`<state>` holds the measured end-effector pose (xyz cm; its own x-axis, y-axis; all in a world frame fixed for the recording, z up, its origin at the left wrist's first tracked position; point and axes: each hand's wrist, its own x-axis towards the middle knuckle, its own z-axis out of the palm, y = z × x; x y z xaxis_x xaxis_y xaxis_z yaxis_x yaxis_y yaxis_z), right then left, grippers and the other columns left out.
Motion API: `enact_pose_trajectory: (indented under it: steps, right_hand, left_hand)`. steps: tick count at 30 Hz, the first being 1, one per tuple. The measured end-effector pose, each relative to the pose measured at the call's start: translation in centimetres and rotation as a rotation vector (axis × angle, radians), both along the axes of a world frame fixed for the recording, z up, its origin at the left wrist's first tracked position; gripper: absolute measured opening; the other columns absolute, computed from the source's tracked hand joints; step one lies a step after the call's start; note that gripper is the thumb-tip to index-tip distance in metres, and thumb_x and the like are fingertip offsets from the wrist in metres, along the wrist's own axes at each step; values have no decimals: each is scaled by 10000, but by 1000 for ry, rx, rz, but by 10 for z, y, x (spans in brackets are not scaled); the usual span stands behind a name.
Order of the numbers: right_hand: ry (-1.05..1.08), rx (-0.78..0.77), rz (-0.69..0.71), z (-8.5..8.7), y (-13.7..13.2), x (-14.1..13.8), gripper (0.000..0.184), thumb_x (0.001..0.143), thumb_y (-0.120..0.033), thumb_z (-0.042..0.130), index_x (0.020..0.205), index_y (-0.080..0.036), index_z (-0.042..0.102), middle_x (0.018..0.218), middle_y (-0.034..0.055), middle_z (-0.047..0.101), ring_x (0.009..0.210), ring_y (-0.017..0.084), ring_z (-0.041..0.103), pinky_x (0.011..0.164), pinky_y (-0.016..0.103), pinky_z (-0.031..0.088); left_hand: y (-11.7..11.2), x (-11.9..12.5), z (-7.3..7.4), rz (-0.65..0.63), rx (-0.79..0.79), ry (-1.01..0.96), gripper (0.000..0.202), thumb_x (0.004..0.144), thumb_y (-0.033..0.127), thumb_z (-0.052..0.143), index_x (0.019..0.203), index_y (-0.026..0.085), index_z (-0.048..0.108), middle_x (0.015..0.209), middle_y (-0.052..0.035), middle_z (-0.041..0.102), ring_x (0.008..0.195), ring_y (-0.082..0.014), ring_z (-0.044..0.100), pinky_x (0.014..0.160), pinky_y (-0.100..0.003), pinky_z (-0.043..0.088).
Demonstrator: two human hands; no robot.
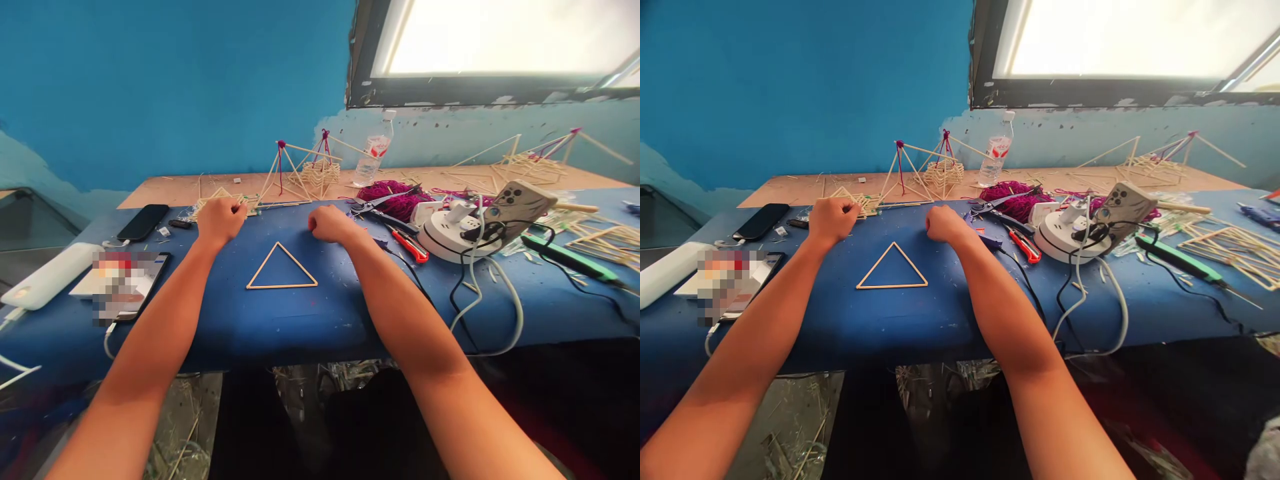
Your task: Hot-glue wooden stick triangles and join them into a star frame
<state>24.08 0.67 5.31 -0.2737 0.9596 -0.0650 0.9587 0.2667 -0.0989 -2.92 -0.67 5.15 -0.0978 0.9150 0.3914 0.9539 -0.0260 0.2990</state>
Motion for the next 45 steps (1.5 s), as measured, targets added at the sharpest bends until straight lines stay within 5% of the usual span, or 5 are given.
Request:
enact_pose_trajectory:
  steps: [15,24,32,36,45]
  right_hand:
    - [260,-13,57,1,10,17,206,712,-17,701,815,-192,741,800,31,764,797,195,705,703,282,481]
    - [1665,203,-36,15,28,54,280,623,-90,662,753,-249,472,619,-90,486,568,85,530,557,216,418]
    - [2235,645,-189,7,56,110,306,718,-235,666,782,-263,368,728,-65,510,747,92,678,596,178,491]
    - [2211,833,-366,1,60,130,260,823,-297,589,758,-259,340,847,-10,592,958,128,752,669,207,551]
    - [1508,849,-681,-16,69,154,293,942,-496,473,815,-255,581,1175,108,679,1422,320,665,922,420,618]
  left_hand:
    - [-1,-4,5,61,-3,-9,459,1028,535,532,883,208,820,971,-145,834,1016,-349,763,747,-378,455]
    - [-3,-1,6,58,-15,9,443,1019,522,528,885,212,815,976,-145,837,1027,-358,769,741,-386,455]
    - [-5,1,7,47,-39,38,448,1026,515,519,931,204,828,1010,-156,841,1054,-363,771,762,-391,470]
    - [-4,0,5,37,-37,42,448,1016,516,519,943,210,838,1029,-153,846,1048,-361,769,759,-389,461]
    - [-4,-2,2,11,-9,33,426,997,531,535,915,245,840,976,-131,840,984,-341,753,729,-375,443]
